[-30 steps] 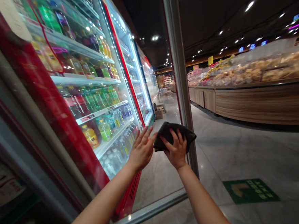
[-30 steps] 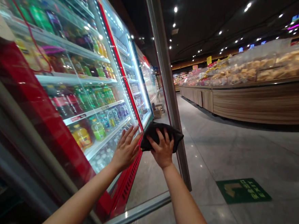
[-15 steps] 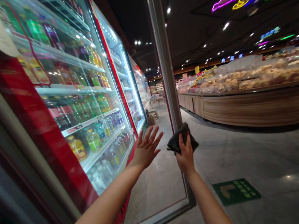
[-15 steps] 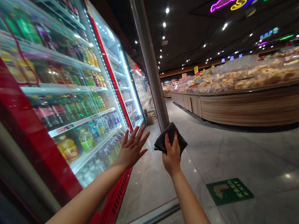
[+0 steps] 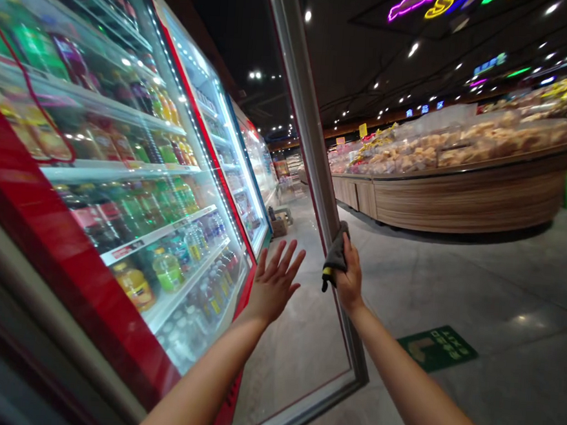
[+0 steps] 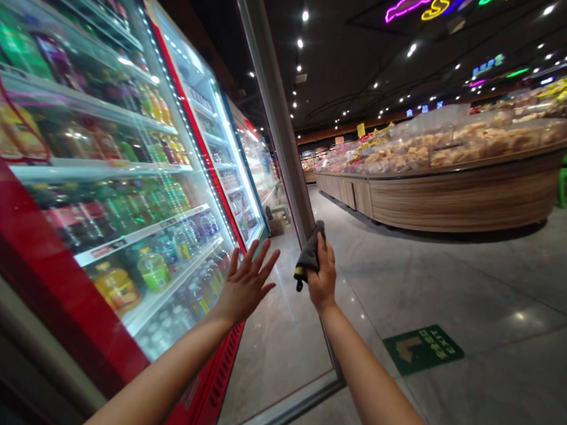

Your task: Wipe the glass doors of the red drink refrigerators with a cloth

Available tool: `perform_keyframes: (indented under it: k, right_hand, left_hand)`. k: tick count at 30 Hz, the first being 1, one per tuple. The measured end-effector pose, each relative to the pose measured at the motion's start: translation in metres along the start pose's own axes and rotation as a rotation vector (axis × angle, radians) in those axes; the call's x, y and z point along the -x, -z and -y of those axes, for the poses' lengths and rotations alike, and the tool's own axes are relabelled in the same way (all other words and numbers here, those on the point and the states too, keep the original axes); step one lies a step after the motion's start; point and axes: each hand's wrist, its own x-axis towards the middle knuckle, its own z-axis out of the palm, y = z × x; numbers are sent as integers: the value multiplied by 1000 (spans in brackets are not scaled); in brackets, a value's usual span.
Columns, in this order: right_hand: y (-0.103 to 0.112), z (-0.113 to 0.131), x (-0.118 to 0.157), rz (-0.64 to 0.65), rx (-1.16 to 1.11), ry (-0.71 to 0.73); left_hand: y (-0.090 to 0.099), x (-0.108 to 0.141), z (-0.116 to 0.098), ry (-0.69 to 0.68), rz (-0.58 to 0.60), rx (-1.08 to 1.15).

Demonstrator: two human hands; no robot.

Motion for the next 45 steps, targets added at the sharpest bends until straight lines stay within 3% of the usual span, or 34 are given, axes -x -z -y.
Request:
perform_keyframes:
  k: [4,6,8,10,13,15,17,21,23,25,31,34,37,40,45]
  right_hand:
    - [-16,18,-55,-26,-70,49]
    - [-17,14,-56,-34,-116,23]
    - [-9,-5,-24,-32,-163,-49]
    - [7,-34,36,-41,-168,-162]
    - [28,-70,131,-75,-34,-317]
    - [31,-76,166,-97,82,-369]
    - [23,-66,169,-118,176,-369]
    - [-3,-37,129,-105,306,-203]
    - [-9,-35,125,-110,345,-154]
    - [-6,-46,145,-159,357,-177]
    - [30,-113,262,-327,373,-379]
    - [45,-136,289,-441,420,-380]
    - [50,-142,289,-449,432,-368]
    - [47,-132,271,-415,419,-363]
    - [35,-86,197,-216,254,-327]
  left_hand:
    - [-1,-2,0,2,-1,1]
    - [-1,-2,0,5,-1,1]
    - [-3,-3,1,7,-2,0]
    - [-5,-3,1,5,-7,-1]
    - [-9,-3,2,-3,-16,5]
    - [-10,-4,2,-9,-20,14]
    - [-9,-5,0,-12,-18,24]
    - [-4,-7,-3,-27,15,40]
    - [-2,-7,-4,-35,21,38]
    - [-2,-7,-5,-40,17,32]
    - [-2,-7,-9,-49,20,44]
    - [-1,-7,-10,-44,16,64]
    - [-2,-6,-10,-41,16,76]
    - [-2,-5,-9,-35,20,75]
    - [1,-2,-7,-26,20,41]
